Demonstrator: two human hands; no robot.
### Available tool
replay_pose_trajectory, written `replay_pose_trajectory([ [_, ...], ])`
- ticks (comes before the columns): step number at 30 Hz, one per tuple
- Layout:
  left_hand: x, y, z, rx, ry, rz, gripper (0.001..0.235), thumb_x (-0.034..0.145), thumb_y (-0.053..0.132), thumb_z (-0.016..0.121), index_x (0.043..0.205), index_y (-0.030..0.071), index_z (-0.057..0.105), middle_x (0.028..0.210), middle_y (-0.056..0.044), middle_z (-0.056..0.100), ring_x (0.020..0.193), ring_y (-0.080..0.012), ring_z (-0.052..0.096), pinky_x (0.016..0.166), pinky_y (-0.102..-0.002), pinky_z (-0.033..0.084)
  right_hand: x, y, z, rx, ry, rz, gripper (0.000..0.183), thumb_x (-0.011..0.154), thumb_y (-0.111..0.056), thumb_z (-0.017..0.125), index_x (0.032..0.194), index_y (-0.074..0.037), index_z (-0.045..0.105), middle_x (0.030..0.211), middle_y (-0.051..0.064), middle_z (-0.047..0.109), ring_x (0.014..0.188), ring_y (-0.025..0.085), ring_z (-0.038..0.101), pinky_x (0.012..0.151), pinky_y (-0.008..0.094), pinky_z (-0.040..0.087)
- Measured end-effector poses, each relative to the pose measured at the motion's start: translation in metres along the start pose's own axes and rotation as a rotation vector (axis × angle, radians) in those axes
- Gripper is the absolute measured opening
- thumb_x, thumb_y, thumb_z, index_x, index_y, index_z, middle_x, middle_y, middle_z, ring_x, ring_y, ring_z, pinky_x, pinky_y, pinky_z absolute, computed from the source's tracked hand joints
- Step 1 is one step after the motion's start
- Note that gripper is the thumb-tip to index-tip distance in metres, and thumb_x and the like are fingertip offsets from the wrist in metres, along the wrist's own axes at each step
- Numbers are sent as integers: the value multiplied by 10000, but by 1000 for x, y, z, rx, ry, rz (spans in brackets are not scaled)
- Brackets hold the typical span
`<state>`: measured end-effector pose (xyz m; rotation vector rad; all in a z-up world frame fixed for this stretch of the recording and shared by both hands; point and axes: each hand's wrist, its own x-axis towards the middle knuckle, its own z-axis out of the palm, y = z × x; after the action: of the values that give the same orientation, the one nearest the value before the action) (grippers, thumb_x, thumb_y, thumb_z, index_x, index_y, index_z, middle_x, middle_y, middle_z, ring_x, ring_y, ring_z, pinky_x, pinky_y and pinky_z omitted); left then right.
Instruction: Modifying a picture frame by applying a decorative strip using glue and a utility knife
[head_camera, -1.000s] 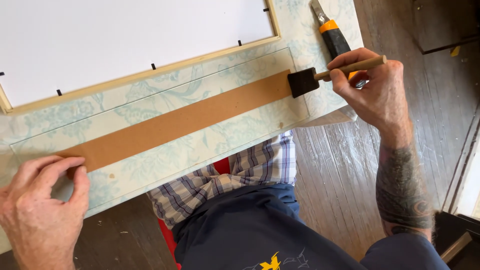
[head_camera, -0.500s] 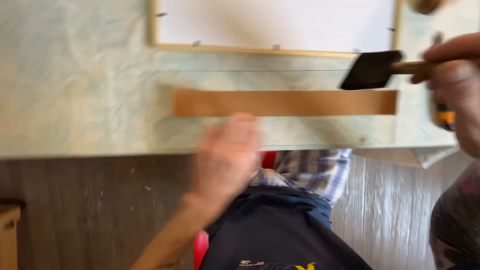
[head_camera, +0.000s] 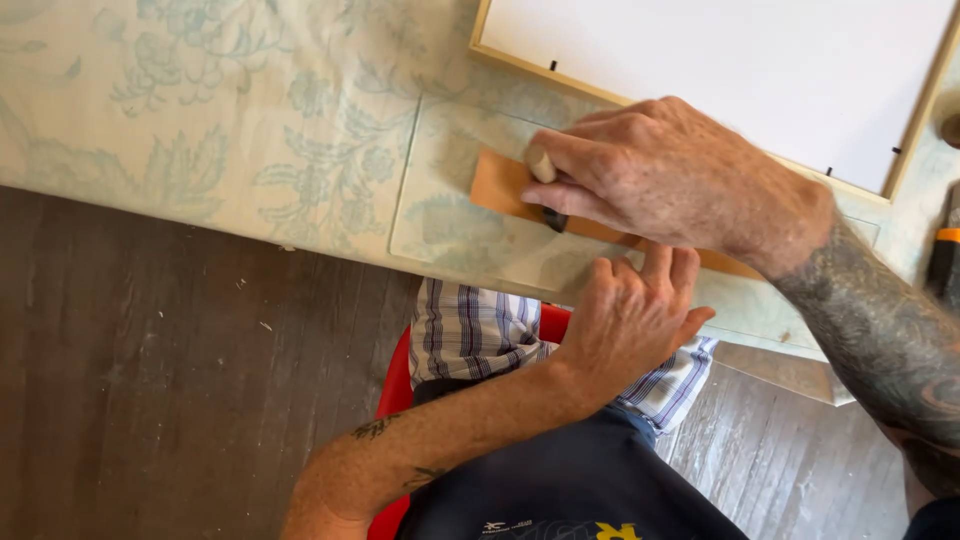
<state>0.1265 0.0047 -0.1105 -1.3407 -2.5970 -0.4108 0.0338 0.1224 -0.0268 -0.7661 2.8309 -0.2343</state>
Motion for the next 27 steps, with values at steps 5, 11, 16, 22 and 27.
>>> replay_pose_trajectory([
  [5, -1, 1, 8, -69, 31, -19, 784, 754, 831, 741, 1073, 132, 585, 934, 9, 549, 514, -103, 472, 542, -296, 327, 44, -4, 9, 82, 95, -122, 279, 1140, -324, 548, 1059, -84, 664, 684, -15, 613, 476, 111, 612, 447, 285, 561],
  [11, -9, 3, 20, -167, 81, 13, 674, 806, 741, 742, 1044, 121, 625, 1112, -104, 680, 541, -164, 525, 552, -326, 359, 72, -15, 1, 74, 157, -123, 328, 1150, -353, 578, 1054, -41, 612, 678, 41, 573, 570, 282, 596, 518, 428, 470],
  [16, -1, -3, 4, -9, 9, 15, 805, 828, 823, 607, 1186, 102, 609, 1185, -79, 659, 484, -112, 504, 512, -284, 332, 41, -14, -29, 268, 266, -153, 295, 1130, -272, 512, 1060, -23, 654, 908, 102, 701, 689, 217, 715, 642, 382, 631],
  [22, -2, -4, 5, 29, 9, 25, 775, 856, 815, 571, 1175, 110, 618, 1205, -94, 650, 480, -94, 484, 503, -268, 333, -3, 8, -23, 140, 16, -31, 234, 1085, -284, 567, 1049, -72, 659, 784, 43, 721, 527, 160, 718, 463, 308, 620],
  [27, -2, -5, 6, 36, 9, 49, 758, 862, 796, 582, 1180, 110, 634, 1251, -122, 677, 465, -92, 473, 498, -258, 329, 28, 6, -6, 117, -118, 22, 296, 1135, -343, 466, 953, -147, 593, 639, -4, 611, 437, 159, 641, 469, 340, 622],
])
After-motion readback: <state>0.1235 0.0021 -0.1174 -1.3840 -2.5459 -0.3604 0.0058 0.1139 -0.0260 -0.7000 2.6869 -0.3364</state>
